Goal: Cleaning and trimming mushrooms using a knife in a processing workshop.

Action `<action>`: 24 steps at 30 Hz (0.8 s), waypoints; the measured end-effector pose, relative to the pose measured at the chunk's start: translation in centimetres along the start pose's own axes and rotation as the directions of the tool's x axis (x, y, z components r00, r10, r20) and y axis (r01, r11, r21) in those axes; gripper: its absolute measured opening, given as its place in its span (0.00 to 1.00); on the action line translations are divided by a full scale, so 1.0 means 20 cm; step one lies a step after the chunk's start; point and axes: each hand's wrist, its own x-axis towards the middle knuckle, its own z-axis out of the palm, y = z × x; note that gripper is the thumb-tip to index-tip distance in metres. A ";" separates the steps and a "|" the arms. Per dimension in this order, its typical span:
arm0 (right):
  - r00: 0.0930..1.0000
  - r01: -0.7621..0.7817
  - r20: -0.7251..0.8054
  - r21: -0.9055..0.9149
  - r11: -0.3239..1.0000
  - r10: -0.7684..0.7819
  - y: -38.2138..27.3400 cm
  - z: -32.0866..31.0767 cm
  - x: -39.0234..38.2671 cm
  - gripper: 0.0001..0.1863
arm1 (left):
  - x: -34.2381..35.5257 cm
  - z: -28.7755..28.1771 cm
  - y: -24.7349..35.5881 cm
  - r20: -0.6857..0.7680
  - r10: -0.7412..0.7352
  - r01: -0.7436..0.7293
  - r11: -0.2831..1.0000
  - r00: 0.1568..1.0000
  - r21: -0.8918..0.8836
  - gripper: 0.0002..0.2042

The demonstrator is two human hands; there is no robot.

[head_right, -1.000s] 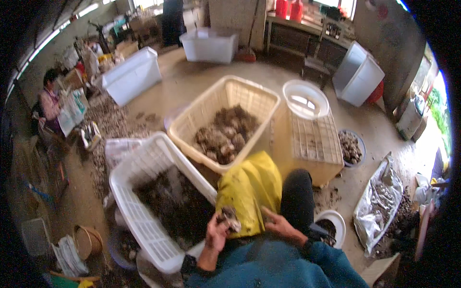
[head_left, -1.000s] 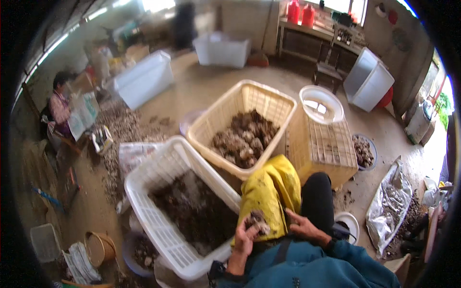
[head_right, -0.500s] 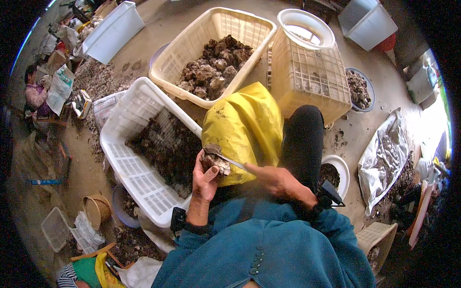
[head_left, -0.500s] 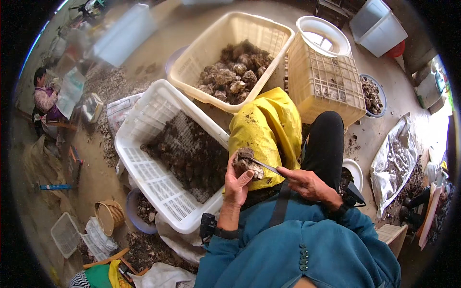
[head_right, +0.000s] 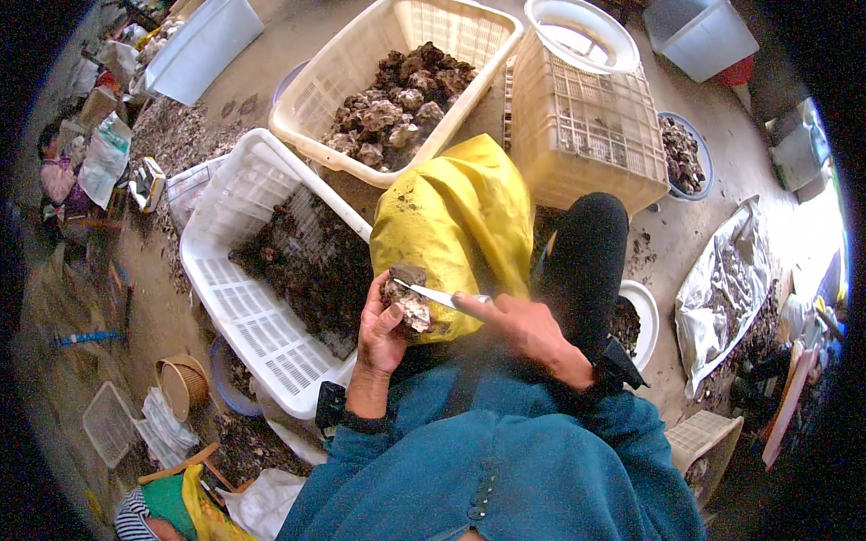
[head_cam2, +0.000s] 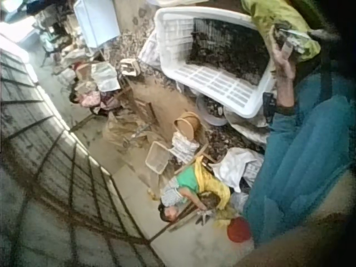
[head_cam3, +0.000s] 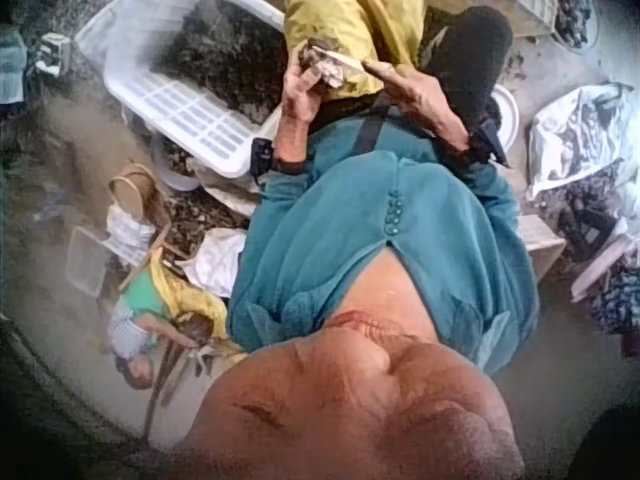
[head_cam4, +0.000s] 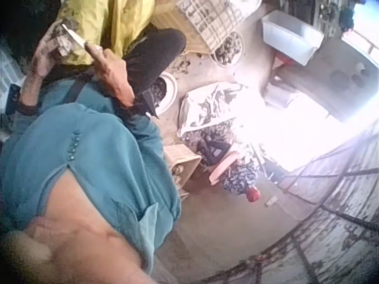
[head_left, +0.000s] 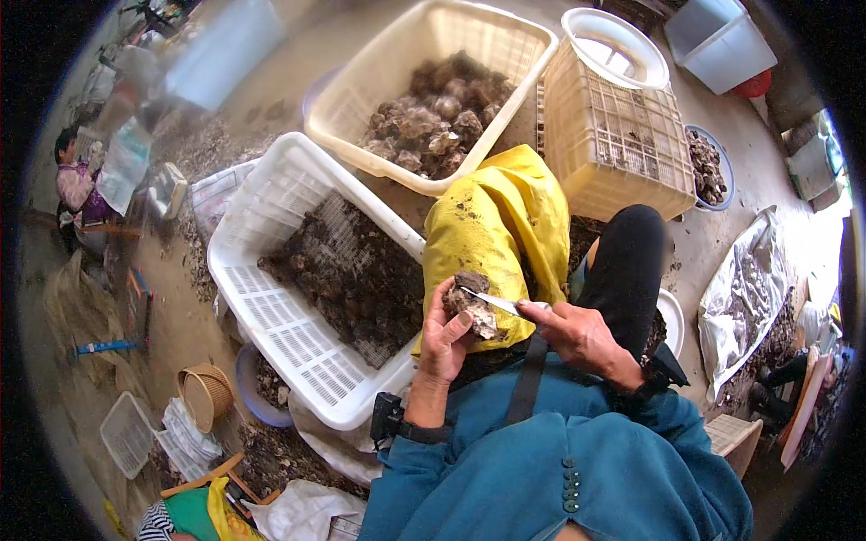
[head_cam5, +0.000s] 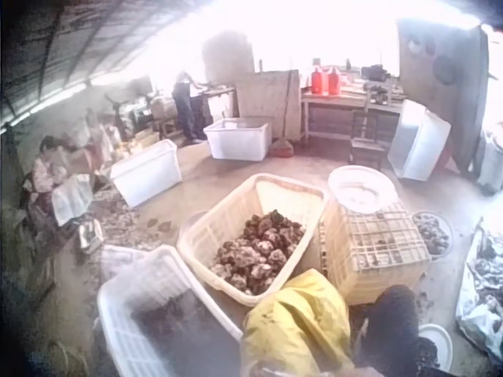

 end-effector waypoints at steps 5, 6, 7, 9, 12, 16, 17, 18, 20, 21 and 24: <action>0.999 -0.048 0.011 -0.057 0.997 0.048 -0.06 -0.01 0.09 0.31 | 0.03 0.00 0.01 0.018 0.012 -0.012 1.000 1.000 -0.010 0.30; 0.999 -0.041 0.019 -0.056 0.998 0.042 -0.08 -0.02 0.11 0.32 | 0.02 0.00 0.02 0.018 -0.002 0.002 1.000 1.000 -0.017 0.29; 0.999 -0.038 0.017 -0.056 0.998 0.039 -0.10 -0.03 0.12 0.32 | 0.01 0.00 0.02 0.019 -0.016 0.016 1.000 1.000 -0.023 0.29; 0.995 -0.062 0.080 -0.021 0.998 0.063 -0.12 -0.05 0.16 0.33 | 0.01 -0.01 0.02 0.037 -0.038 0.038 0.999 0.999 0.000 0.29; 0.990 -0.079 0.125 0.073 0.994 0.070 -0.11 -0.04 0.20 0.34 | 0.00 0.01 0.02 0.026 -0.055 0.052 0.993 0.998 0.110 0.30; 0.986 -0.068 0.165 0.256 0.964 0.025 -0.11 -0.07 0.24 0.36 | 0.02 -0.01 0.03 0.116 -0.074 0.070 0.997 0.991 0.039 0.29; 0.978 -0.137 0.195 0.355 0.925 0.070 -0.11 -0.05 0.24 0.34 | 0.01 0.00 0.04 0.095 -0.094 0.094 0.996 0.991 0.003 0.29; 0.977 -0.140 0.200 0.358 0.923 0.071 -0.11 -0.03 0.23 0.34 | 0.02 0.00 0.04 0.090 -0.097 0.097 0.995 0.991 0.001 0.29; 0.994 -0.109 0.064 0.700 0.706 0.091 -0.11 0.00 0.22 0.31 | 0.02 0.01 0.03 0.027 -0.060 0.060 0.998 0.998 0.008 0.31; 0.979 -0.201 0.155 0.809 0.553 0.129 -0.10 0.01 0.23 0.30 | 0.02 0.00 0.03 0.007 -0.073 0.073 0.997 0.997 0.020 0.32; 0.989 -0.141 0.095 0.805 0.576 0.110 -0.07 -0.02 0.25 0.30 | 0.02 0.00 0.04 0.024 -0.099 0.097 0.994 0.995 0.049 0.33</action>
